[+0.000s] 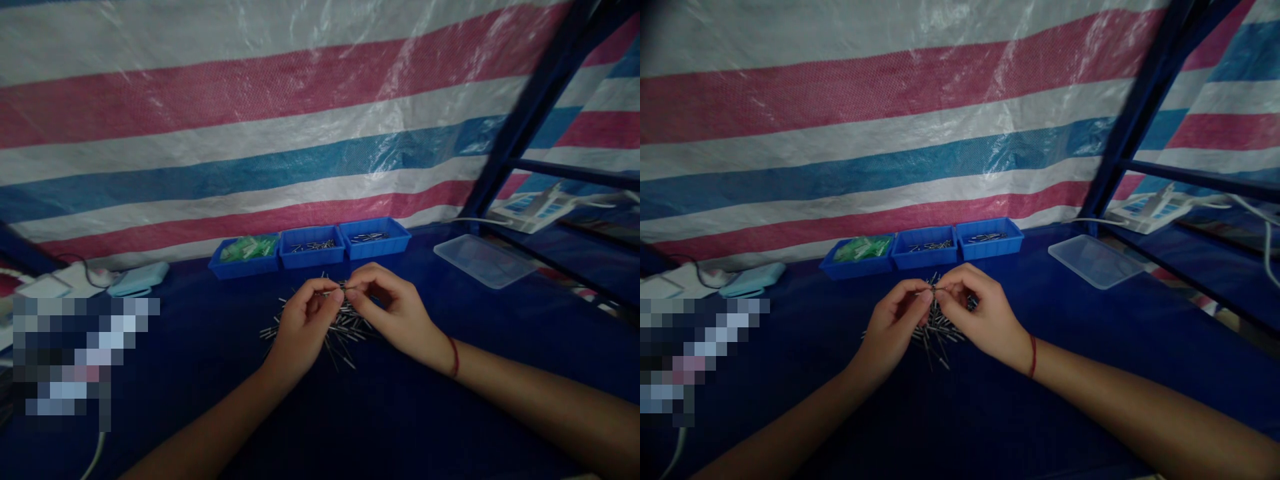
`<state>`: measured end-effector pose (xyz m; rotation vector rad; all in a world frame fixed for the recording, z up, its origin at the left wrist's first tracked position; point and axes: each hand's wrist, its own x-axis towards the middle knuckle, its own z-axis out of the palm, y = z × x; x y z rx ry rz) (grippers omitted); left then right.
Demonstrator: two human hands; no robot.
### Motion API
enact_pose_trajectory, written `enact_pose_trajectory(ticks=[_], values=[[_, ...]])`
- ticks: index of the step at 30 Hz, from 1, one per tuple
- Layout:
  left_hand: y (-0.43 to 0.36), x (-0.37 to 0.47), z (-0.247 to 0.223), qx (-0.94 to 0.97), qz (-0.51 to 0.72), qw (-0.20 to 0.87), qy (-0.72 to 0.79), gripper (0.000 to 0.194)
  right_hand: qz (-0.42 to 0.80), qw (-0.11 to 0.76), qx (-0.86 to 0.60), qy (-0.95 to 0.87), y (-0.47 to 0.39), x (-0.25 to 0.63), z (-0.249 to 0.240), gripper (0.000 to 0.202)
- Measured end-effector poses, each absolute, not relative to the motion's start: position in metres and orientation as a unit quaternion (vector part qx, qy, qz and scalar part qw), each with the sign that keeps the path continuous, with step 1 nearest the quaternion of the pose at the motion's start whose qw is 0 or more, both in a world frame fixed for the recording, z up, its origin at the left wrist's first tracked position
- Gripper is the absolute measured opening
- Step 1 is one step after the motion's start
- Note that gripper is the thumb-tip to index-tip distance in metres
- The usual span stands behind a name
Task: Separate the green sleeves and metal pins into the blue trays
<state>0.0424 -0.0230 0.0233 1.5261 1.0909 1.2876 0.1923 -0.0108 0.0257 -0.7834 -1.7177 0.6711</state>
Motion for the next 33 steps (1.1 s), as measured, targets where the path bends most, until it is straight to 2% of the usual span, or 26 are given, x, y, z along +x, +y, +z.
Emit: enact_pose_trajectory(ticks=[10, 16, 19, 22, 26, 33], values=[[-0.027, 0.04, 0.025, 0.624, 0.531, 0.362, 0.444, 0.012, 0.26, 0.514, -0.333, -0.747, -0.011, 0.19, 0.023, 0.008], [-0.027, 0.042, 0.028, 0.599, 0.54, 0.406, 0.431, 0.014, 0.231, 0.494, -0.314, -0.777, -0.011, 0.19, 0.027, 0.008], [-0.025, 0.042, 0.033, 0.58, 0.53, 0.446, 0.429, 0.022, 0.148, 0.508, -0.332, -0.781, 0.002, 0.199, 0.035, 0.01], [-0.022, 0.037, 0.038, 0.585, 0.508, 0.448, 0.445, 0.027, 0.009, 0.531, -0.393, -0.751, 0.028, 0.213, 0.044, 0.009], [-0.018, 0.021, 0.041, 0.628, 0.449, 0.419, 0.478, 0.023, -0.132, 0.462, -0.495, -0.724, 0.07, 0.23, 0.047, 0.016], [-0.008, -0.007, 0.037, 0.692, 0.382, 0.317, 0.524, 0.024, -0.082, 0.405, -0.517, -0.749, 0.081, 0.234, 0.027, 0.021]])
